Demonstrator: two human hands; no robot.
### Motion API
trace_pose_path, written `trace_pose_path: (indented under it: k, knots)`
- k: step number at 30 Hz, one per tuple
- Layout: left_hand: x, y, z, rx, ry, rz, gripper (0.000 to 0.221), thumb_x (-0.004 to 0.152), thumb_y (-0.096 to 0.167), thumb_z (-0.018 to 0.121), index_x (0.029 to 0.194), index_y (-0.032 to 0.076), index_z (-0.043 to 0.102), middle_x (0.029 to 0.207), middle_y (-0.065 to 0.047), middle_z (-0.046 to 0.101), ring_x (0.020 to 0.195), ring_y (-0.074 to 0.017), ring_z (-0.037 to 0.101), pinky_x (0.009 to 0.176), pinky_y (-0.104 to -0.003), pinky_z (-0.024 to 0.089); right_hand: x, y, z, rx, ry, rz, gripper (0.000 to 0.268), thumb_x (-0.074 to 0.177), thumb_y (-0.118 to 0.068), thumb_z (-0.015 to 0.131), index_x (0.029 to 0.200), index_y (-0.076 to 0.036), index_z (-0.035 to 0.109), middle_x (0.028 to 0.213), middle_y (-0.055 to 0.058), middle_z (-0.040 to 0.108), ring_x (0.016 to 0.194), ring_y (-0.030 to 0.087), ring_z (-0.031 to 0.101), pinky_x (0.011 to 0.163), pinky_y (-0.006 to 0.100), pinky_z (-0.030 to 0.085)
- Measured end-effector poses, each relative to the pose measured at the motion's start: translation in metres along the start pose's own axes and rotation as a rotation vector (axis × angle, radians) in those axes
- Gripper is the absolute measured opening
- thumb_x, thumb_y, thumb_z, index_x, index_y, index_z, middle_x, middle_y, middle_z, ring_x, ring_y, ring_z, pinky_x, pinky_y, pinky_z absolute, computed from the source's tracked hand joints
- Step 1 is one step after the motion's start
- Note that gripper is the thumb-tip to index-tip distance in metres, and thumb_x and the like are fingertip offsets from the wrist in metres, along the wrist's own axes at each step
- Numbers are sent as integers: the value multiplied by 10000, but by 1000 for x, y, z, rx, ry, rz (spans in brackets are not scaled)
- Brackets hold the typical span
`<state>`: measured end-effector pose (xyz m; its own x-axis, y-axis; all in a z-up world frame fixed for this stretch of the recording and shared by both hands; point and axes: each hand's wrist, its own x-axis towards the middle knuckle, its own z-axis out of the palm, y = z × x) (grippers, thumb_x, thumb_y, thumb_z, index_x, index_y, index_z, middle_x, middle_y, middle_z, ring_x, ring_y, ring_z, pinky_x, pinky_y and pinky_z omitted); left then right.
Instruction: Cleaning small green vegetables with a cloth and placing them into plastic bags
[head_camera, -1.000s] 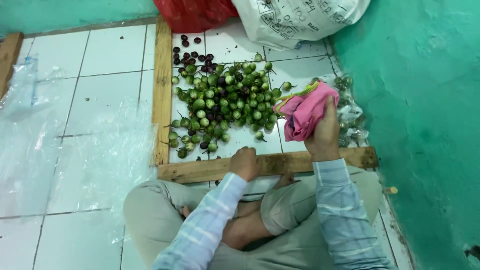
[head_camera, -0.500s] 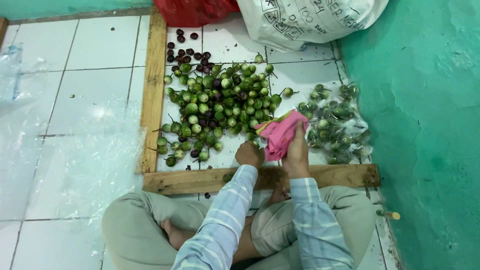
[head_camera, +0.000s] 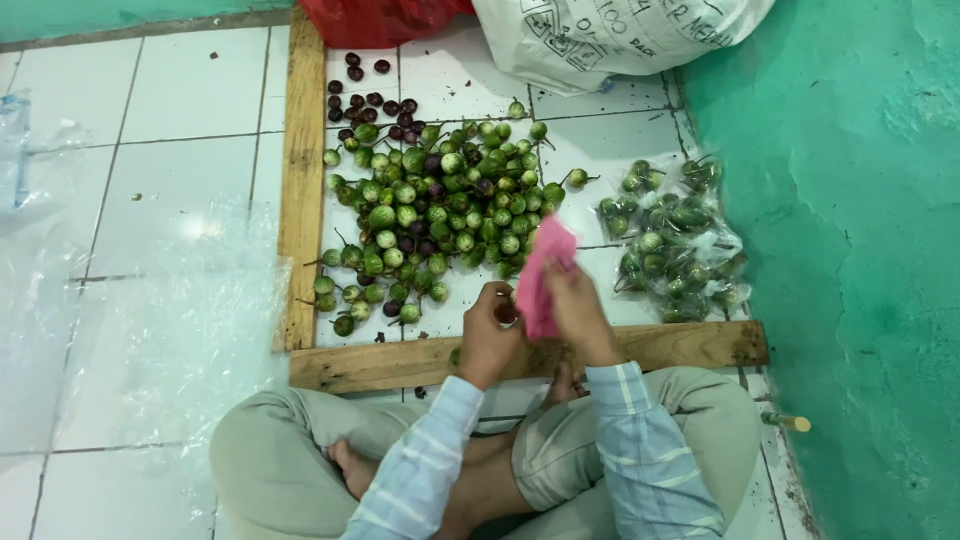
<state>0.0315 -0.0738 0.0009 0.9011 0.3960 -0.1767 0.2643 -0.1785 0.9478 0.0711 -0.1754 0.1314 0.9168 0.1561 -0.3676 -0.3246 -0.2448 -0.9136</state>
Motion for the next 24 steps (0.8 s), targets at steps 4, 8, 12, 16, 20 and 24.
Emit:
trace_pose_path:
  k: [4,8,12,16,20,24]
  knots:
    - [-16,-17,-45,134,-104,147,338,758,61,718,1080,77,617,898,-224,745,899,-407,742,736,-507,569,8,48,19,-355,-249,-102,444,860,-259,691,1270,-89,696,1156,166,741,1161,363,680,953,504,533]
    - [-21,-44,-69,56,-174,230,211,765,45,704,973,79,688,808,-162,735,808,-302,719,732,-418,574,28,82,33,-465,-274,-272,241,949,-273,604,1106,-131,719,1002,143,755,1029,367,707,836,463,557]
    - [-36,-11,-83,-129,-202,244,192,815,50,725,1000,92,752,800,-118,773,784,-155,681,710,-368,568,11,54,30,-399,-272,-439,202,941,-192,577,999,-39,697,810,236,722,834,418,719,745,495,550]
    - [-36,-17,-84,-242,-258,247,192,887,59,721,1071,70,774,797,-123,773,773,-142,669,718,-363,580,-2,49,30,-264,-255,-454,304,997,-205,512,799,-53,687,629,163,705,672,260,685,702,434,551]
    - [-18,-36,-92,-326,-205,245,291,923,65,736,1204,-8,730,839,-129,767,815,-132,667,762,-338,581,-16,26,42,-111,-246,-449,313,1063,-238,492,859,-81,671,685,103,696,715,194,624,717,402,544]
    - [-15,-39,-103,-352,-139,182,294,882,-7,759,1171,-57,743,864,-167,780,824,-169,679,755,-365,586,-16,44,56,-106,-300,-535,113,942,-135,707,1026,-59,705,844,149,756,869,188,663,794,420,555]
